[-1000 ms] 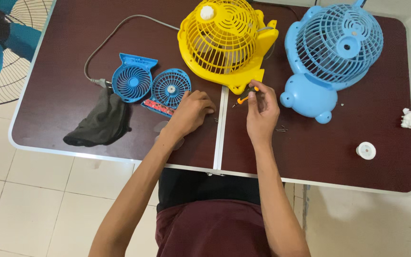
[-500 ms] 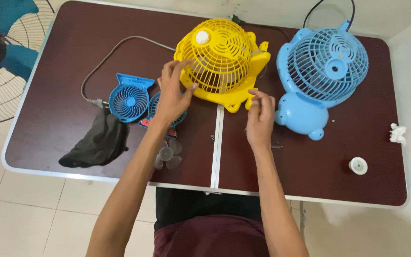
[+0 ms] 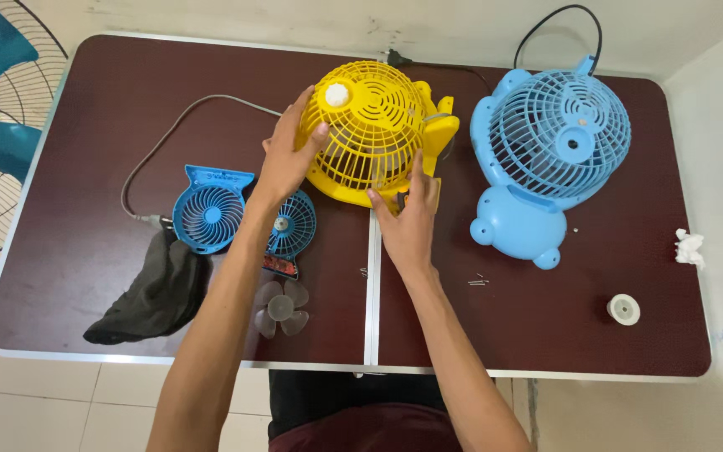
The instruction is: The person disassembles a yellow electric fan on a table. They remove the front grille, take out the fan blade, and use a screwdriver to loosen and remove the central hub and motor cover. The person places the removed parts on the table.
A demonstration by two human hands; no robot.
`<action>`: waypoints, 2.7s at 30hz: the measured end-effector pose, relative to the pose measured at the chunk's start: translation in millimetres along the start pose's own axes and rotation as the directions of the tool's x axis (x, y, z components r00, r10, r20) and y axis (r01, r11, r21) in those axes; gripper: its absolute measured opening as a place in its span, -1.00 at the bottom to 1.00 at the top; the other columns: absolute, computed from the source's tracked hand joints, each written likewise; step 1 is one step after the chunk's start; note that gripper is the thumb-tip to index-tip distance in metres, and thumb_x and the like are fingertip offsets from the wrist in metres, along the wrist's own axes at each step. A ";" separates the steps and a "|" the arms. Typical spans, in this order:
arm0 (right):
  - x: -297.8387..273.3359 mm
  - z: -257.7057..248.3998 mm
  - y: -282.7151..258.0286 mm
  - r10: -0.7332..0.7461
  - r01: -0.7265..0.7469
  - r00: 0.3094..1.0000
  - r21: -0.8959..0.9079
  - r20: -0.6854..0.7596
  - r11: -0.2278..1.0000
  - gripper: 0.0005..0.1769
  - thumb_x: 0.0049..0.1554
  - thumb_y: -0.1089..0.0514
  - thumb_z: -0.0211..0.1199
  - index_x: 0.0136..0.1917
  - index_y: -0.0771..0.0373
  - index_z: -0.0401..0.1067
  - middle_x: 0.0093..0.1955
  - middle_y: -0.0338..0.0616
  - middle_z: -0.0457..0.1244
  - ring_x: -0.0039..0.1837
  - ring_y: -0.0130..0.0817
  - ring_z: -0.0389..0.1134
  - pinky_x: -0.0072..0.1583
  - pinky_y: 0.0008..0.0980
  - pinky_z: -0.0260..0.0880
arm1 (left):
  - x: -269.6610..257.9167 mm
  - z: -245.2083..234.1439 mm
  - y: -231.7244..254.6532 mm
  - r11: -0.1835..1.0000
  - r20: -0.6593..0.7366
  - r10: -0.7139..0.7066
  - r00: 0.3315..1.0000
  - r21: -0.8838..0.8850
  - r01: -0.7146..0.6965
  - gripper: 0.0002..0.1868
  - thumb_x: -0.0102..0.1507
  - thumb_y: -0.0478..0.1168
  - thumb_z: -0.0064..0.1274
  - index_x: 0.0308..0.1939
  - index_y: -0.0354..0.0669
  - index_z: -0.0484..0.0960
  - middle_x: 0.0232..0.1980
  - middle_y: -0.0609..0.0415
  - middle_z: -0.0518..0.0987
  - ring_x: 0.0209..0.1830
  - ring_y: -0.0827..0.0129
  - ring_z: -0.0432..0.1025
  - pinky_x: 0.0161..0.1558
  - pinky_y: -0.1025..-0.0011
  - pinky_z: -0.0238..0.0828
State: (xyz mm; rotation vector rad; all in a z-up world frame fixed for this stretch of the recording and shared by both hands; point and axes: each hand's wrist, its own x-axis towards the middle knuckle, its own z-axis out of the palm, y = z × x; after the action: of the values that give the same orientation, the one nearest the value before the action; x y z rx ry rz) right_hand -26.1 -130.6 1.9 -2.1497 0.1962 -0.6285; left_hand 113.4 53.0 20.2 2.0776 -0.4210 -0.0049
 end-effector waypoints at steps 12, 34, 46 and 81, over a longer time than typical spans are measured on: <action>27.5 -18.6 24.3 -0.007 0.010 1.000 -0.132 0.021 0.991 0.06 0.03 0.11 0.54 0.62 0.37 0.03 0.32 0.12 0.11 0.31 -0.01 0.24 0.37 -0.14 0.26 | -11.5 -0.2 12.3 0.997 -0.038 0.006 0.999 0.072 -0.003 -0.19 0.20 0.20 0.19 0.42 0.02 0.26 0.32 -0.04 0.40 0.39 0.08 0.28 0.31 -0.20 -0.02; 20.1 -18.9 -2.6 0.001 -0.003 1.000 -0.126 -0.022 0.992 0.28 -0.10 -0.01 0.68 0.60 0.34 -0.09 0.44 0.22 0.04 0.45 0.11 0.14 0.38 -0.06 0.25 | 22.7 -12.2 6.0 0.990 0.263 0.071 0.962 -0.138 -0.036 0.21 0.04 0.08 0.41 0.62 -0.01 0.00 0.66 -0.09 0.08 0.67 0.03 -0.03 0.57 0.13 -0.10; 9.5 -28.2 8.7 -0.108 0.108 0.991 0.002 -0.081 0.994 0.18 -0.17 0.15 0.71 0.54 0.26 0.04 0.45 0.08 0.08 0.47 -0.02 0.18 0.44 -0.12 0.24 | -26.6 -14.4 36.2 0.955 0.083 0.289 0.954 -0.098 -0.281 0.34 -0.20 -0.41 0.56 0.56 -0.07 0.08 0.59 -0.12 0.11 0.63 -0.07 0.06 0.53 0.14 0.04; -4.3 -62.6 21.7 0.233 -0.282 0.946 0.217 0.225 0.935 -0.19 0.22 0.37 0.05 0.63 0.17 -0.20 0.27 -0.12 0.20 0.11 -0.36 0.35 -0.14 -0.34 0.49 | -68.9 19.6 38.1 0.979 -0.213 0.176 0.961 0.144 -0.147 0.04 0.15 -0.20 0.41 0.59 -0.04 0.10 0.54 -0.22 0.11 0.56 -0.06 0.09 0.41 -0.03 -0.05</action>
State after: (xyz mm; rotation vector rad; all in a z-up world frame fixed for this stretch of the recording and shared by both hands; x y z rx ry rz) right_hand -59.4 -186.6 14.6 -1.8885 0.2742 -0.2699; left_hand 34.1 39.5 30.4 2.1325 -0.4596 0.3602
